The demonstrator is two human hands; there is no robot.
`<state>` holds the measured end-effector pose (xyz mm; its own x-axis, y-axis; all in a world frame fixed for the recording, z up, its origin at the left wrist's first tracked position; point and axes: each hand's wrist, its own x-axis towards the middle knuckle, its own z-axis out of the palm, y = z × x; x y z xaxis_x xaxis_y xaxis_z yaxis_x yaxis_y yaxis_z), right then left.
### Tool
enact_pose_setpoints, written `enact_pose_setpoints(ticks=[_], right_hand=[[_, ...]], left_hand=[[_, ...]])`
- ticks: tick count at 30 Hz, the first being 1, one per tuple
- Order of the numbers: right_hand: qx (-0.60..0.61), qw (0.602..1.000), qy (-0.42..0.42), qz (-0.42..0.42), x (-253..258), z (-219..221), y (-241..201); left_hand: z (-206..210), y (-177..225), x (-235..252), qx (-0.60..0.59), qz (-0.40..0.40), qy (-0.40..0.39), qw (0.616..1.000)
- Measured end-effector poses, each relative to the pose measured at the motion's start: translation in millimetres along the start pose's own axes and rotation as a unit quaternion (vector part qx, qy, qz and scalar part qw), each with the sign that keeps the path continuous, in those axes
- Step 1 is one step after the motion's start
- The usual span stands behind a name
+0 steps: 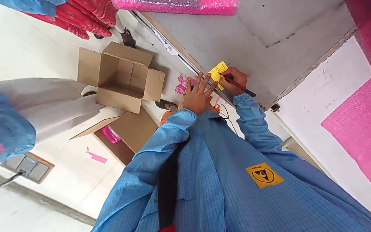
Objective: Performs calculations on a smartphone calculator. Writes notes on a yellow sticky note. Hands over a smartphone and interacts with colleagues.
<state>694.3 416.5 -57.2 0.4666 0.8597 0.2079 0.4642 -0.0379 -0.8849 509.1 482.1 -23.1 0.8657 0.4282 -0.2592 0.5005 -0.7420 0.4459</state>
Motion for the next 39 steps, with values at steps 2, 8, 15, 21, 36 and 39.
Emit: enact_pose_setpoints(ticks=[2, 8, 15, 21, 36, 39], right_hand=[[-0.011, 1.0, -0.01, 0.004, -0.7, -0.5, 0.4], [-0.014, 1.0, -0.002, 0.006, 1.4, -2.0, -0.6], [-0.021, 1.0, 0.001, 0.016, 0.9, -2.8, -2.3], [-0.021, 1.0, 0.01, 0.019, 0.8, -0.5, -1.9], [-0.058, 0.998, 0.025, 0.03, -2.3, 0.5, -2.3], [0.029, 0.996, 0.057, 0.063, 2.2, -6.7, -0.7]], left_hand=[[0.5, 0.5, 0.3, 0.005, 0.0, -0.002, 1.0], [1.0, 0.5, 0.8, 0.005, -0.004, -0.01, 1.0], [1.4, 1.5, 0.8, 0.002, -0.008, -0.01, 1.0], [4.0, 0.1, -0.2, 0.0, 0.002, 0.016, 1.0], [1.5, 1.4, 1.2, -0.012, -0.016, -0.024, 1.0], [-1.3, 1.2, 1.9, -0.012, -0.021, -0.05, 0.998]])
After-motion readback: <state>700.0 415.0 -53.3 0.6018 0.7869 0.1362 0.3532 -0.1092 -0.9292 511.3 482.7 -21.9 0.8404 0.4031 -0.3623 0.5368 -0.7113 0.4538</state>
